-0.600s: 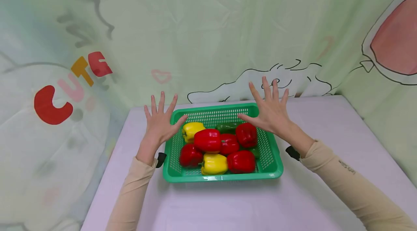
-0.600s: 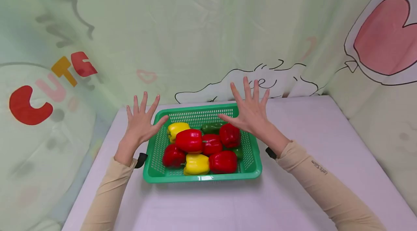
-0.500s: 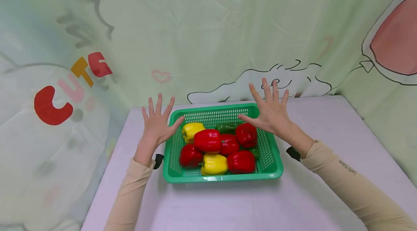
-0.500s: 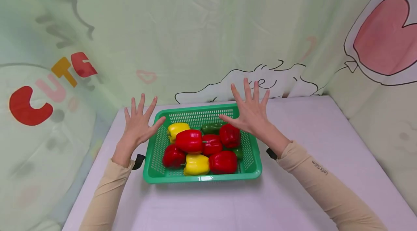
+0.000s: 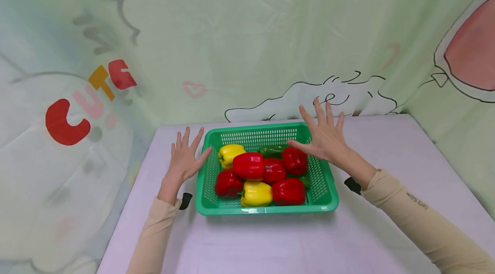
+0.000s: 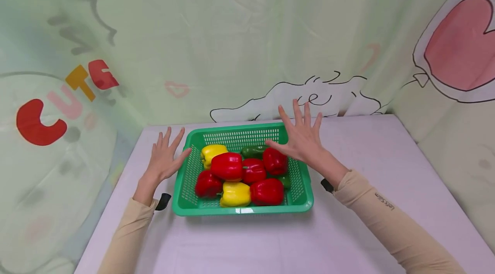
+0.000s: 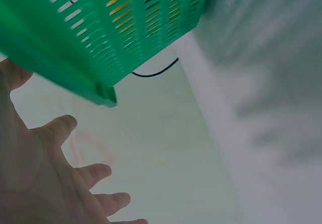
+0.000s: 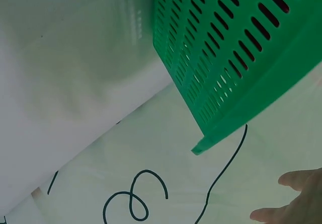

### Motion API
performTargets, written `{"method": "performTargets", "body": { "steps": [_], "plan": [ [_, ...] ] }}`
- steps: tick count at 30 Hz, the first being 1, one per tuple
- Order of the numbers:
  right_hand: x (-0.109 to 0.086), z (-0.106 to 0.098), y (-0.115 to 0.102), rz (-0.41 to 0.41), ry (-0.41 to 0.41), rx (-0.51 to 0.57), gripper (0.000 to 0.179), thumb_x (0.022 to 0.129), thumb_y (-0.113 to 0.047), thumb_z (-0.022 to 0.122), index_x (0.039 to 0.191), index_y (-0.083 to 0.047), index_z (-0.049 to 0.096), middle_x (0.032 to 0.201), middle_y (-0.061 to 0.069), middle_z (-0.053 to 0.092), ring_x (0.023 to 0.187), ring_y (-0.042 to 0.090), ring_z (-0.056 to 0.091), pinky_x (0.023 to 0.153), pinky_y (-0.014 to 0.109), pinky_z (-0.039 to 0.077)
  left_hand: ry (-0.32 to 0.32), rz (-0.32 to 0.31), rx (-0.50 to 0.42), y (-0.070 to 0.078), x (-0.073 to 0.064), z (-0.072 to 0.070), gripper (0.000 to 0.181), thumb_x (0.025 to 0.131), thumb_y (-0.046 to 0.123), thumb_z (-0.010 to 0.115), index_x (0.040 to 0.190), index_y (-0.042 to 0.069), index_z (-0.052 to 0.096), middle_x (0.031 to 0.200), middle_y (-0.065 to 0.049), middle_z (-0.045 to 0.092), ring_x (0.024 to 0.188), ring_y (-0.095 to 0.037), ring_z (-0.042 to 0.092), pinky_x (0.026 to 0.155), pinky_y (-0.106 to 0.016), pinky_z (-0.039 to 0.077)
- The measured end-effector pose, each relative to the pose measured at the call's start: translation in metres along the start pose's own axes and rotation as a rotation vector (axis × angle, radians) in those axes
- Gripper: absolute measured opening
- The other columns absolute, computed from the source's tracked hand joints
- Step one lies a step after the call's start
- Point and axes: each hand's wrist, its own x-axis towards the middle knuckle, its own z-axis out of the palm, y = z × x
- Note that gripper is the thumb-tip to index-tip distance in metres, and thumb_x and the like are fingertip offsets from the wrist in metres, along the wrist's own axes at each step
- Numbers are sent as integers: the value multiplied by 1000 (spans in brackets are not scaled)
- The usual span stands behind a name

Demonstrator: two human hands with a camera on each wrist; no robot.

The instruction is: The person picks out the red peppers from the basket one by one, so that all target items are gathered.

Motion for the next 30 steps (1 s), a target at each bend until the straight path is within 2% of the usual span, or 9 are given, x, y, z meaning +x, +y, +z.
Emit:
{"method": "performTargets", "body": {
  "steps": [6, 12, 14, 17, 20, 23, 26, 28, 30],
  "plan": [
    [-2, 5, 3, 3, -31, 17, 102, 79, -63, 65, 158, -13, 22, 162, 24, 0, 144, 53, -2, 103, 77, -3, -51, -38, -118, -12, -2, 20, 74, 97, 58, 41, 160, 28, 14, 163, -20, 2, 147, -45, -2, 112, -67, 8],
    [-4, 8, 4, -18, -46, 30, 100, 80, -62, 64, 157, -11, 24, 160, 27, 5, 143, 54, 2, 104, 77, -1, -58, -29, -259, -17, -1, 28, 71, 98, 50, 47, 159, 30, 17, 162, -18, 10, 147, -43, 10, 106, -72, 20],
    [-4, 8, 4, -26, -60, 32, 100, 82, -62, 64, 157, -9, 24, 160, 28, 6, 143, 53, 2, 105, 76, 0, -63, -9, -340, -19, 0, 32, 70, 98, 45, 49, 159, 30, 17, 162, -17, 12, 146, -41, 13, 105, -72, 21],
    [-4, 8, 4, -41, -71, 34, 97, 83, -60, 63, 156, -7, 26, 160, 28, 7, 143, 53, 3, 106, 75, 2, -59, 47, -512, -21, 1, 40, 72, 97, 35, 52, 159, 26, 17, 161, -17, 15, 146, -39, 15, 106, -71, 19],
    [-3, 5, 1, -59, -81, 59, 94, 85, -58, 64, 154, -5, 29, 159, 28, 11, 144, 51, 7, 108, 72, 6, -72, 113, -689, -23, 3, 46, 73, 97, 22, 52, 160, 19, 14, 159, -19, 15, 139, -42, 25, 103, -66, 32],
    [-3, -3, -6, -86, -101, 114, 92, 84, -54, 67, 153, -4, 32, 158, 28, 17, 143, 51, 14, 109, 70, 13, -105, 149, -832, -23, 6, 48, 75, 96, 8, 49, 159, 13, 9, 159, -22, 13, 130, -47, 35, 89, -54, 50],
    [-3, -11, -20, -102, -179, 220, 91, 84, -51, 70, 153, -4, 32, 158, 26, 21, 140, 49, 23, 105, 70, 25, -129, 166, -951, -23, 9, 51, 78, 94, 0, 46, 159, 12, 6, 161, -22, 10, 128, -47, 37, 81, -41, 55],
    [-2, -14, -32, -109, -256, 310, 92, 83, -49, 72, 152, -4, 32, 156, 24, 25, 138, 45, 29, 102, 69, 31, -127, 172, -998, -23, 10, 54, 80, 92, -1, 45, 160, 14, 5, 161, -20, 10, 131, -43, 35, 85, -35, 52],
    [-1, -13, -45, -131, -330, 374, 93, 82, -48, 73, 152, -3, 32, 155, 23, 30, 136, 42, 34, 99, 67, 36, -117, 169, -1047, -23, 10, 56, 81, 91, 0, 45, 160, 17, 6, 161, -16, 11, 132, -40, 34, 89, -35, 50]
  ]
}}
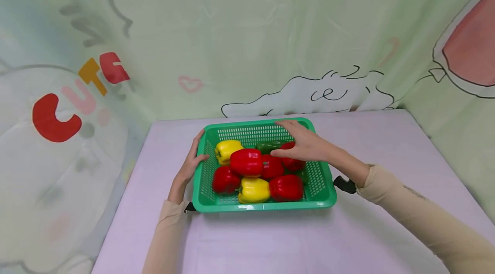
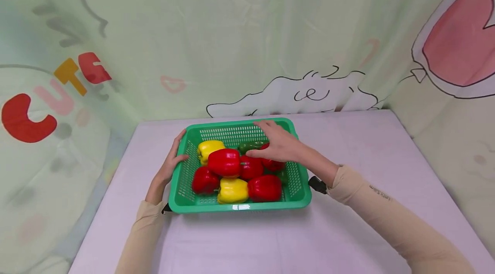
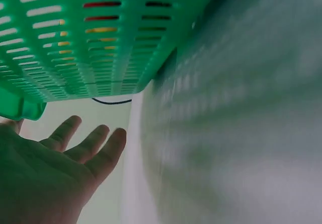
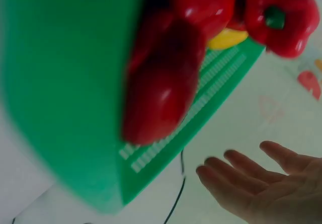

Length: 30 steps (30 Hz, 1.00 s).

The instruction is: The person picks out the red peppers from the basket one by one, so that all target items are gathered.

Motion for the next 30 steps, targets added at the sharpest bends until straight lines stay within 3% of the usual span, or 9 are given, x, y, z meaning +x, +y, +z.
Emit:
{"method": "performTargets", "body": {
  "steps": [7, 13, 22, 30],
  "plan": [
    [12, 26, -26, -58, -190, 34, 94, 78, -43, 79, 151, -6, 34, 147, 18, 42, 130, 35, 43, 95, 53, 48, 27, 51, -110, -7, 0, 4, 82, 88, 4, 44, 159, 22, 8, 162, -12, 12, 138, -42, 29, 97, -55, 42],
    [19, 45, -33, -36, -270, 81, 93, 76, -34, 83, 150, -6, 34, 136, 12, 51, 121, 30, 50, 86, 44, 54, 28, 58, -173, -9, -1, 8, 82, 88, 2, 43, 159, 20, 8, 162, -13, 13, 139, -44, 28, 100, -62, 36],
    [23, 53, -33, -16, -226, 122, 80, 73, -33, 85, 137, -11, 43, 118, 5, 61, 106, 24, 57, 77, 37, 55, 34, 83, -183, -11, 0, 10, 82, 87, 1, 43, 159, 20, 10, 161, -13, 16, 138, -43, 30, 98, -61, 38],
    [23, 42, -32, 20, -136, 225, 75, 75, -33, 84, 133, -10, 42, 123, 12, 59, 108, 27, 58, 78, 38, 57, 44, 104, -182, -12, -1, 11, 82, 86, 0, 42, 159, 19, 10, 161, -14, 16, 140, -41, 28, 102, -60, 35]
  ]
}}
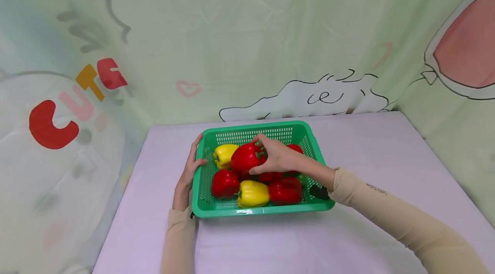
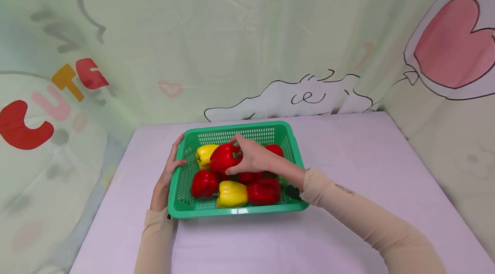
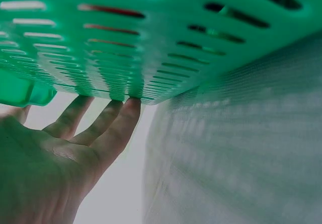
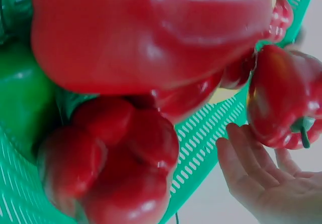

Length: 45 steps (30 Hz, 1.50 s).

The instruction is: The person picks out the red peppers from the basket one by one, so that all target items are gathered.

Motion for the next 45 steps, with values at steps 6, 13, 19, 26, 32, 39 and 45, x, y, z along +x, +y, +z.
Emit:
{"method": "performTargets", "body": {
  "steps": [6, 13, 19, 26, 32, 39, 45],
  "plan": [
    [-3, -11, 3, 7, 52, 4, 73, 75, -36, 83, 135, -14, 45, 128, 11, 57, 112, 27, 56, 79, 38, 56, 8, 5, -8, 0, -2, 2, 82, 86, -1, 42, 159, 17, 10, 162, -14, 15, 141, -41, 25, 104, -61, 31],
    [-8, -27, 7, -21, 125, -4, 74, 77, -37, 81, 138, -13, 47, 132, 12, 56, 114, 30, 54, 80, 41, 56, 9, -14, -7, 2, -3, 2, 83, 85, -2, 41, 159, 17, 11, 161, -12, 16, 139, -39, 27, 105, -62, 30],
    [-12, -42, 17, -38, 237, -52, 76, 78, -33, 80, 140, -8, 45, 131, 15, 56, 115, 32, 54, 82, 46, 55, 0, -14, -6, 4, -1, 0, 82, 85, -1, 41, 159, 18, 11, 162, -12, 15, 140, -39, 25, 106, -59, 31],
    [-21, -66, 28, 1, 275, -26, 75, 77, -27, 81, 137, -6, 42, 133, 19, 54, 115, 37, 54, 81, 48, 55, 9, -43, 9, 3, -6, -1, 81, 87, -1, 42, 159, 20, 12, 162, -9, 14, 140, -36, 25, 99, -30, 42],
    [-30, -92, 40, 29, 318, -37, 75, 79, -22, 80, 140, -2, 42, 132, 21, 53, 115, 40, 53, 81, 48, 56, 14, -41, 6, 4, -8, 2, 80, 87, 1, 41, 159, 21, 13, 162, -9, 15, 139, -36, 26, 99, -33, 42],
    [-40, -119, 56, 78, 392, -86, 77, 80, -21, 79, 143, 0, 40, 134, 25, 50, 114, 44, 52, 83, 52, 54, 0, -41, -18, 3, -10, 1, 81, 87, 2, 41, 159, 21, 10, 162, -10, 13, 139, -38, 25, 97, -32, 45],
    [-47, -134, 75, 131, 444, -116, 80, 78, -18, 81, 144, 1, 40, 135, 26, 49, 115, 44, 49, 84, 55, 53, -7, -28, -24, 2, -9, 1, 81, 87, 2, 41, 159, 20, 11, 162, -10, 13, 140, -38, 24, 97, -31, 45]
  ]
}}
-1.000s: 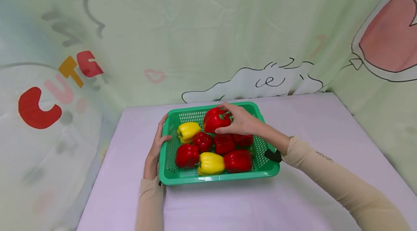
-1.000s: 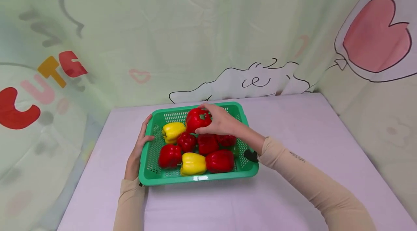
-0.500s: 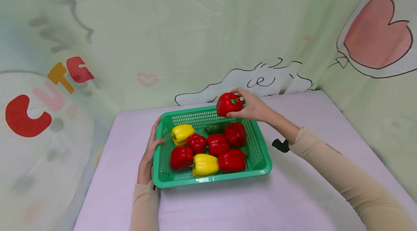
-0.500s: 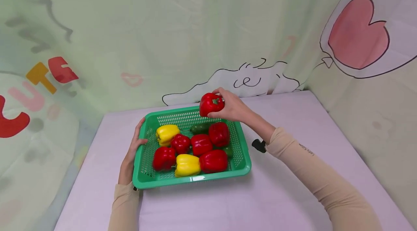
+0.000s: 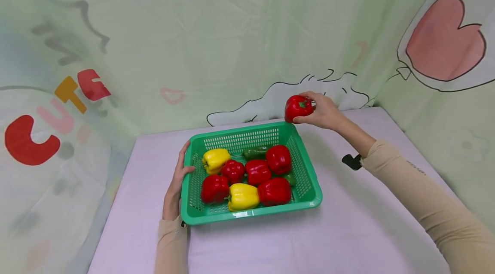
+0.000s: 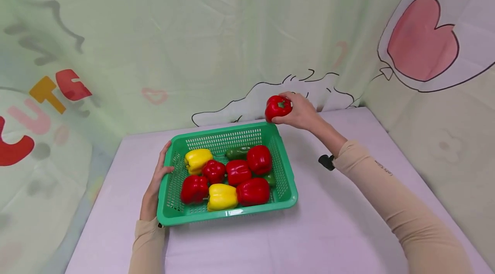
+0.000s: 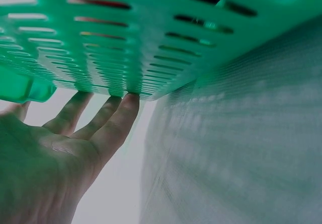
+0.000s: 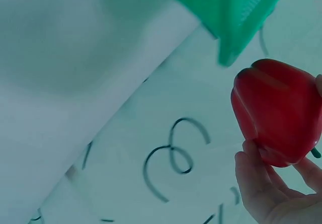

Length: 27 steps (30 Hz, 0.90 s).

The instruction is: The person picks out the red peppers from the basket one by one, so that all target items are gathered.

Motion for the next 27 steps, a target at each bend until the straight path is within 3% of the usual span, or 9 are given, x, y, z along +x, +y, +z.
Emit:
{"method": "performTargets", "body": {
  "steps": [17, 27],
  "plan": [
    [3, 3, 76, 87, -40, -144, 81, 78, -17, 80, 142, 10, 38, 132, 33, 45, 121, 49, 39, 86, 61, 49, 12, -10, 7, -1, -1, 1, 83, 85, 1, 41, 159, 21, 11, 162, -10, 14, 137, -38, 27, 96, -28, 45],
    [0, 11, 103, 191, -97, -193, 82, 79, -16, 78, 142, 11, 35, 134, 35, 41, 124, 52, 35, 88, 62, 48, 9, -5, 11, -2, 0, 1, 83, 85, 0, 40, 159, 21, 11, 162, -10, 14, 138, -38, 26, 97, -28, 45]
  ]
}}
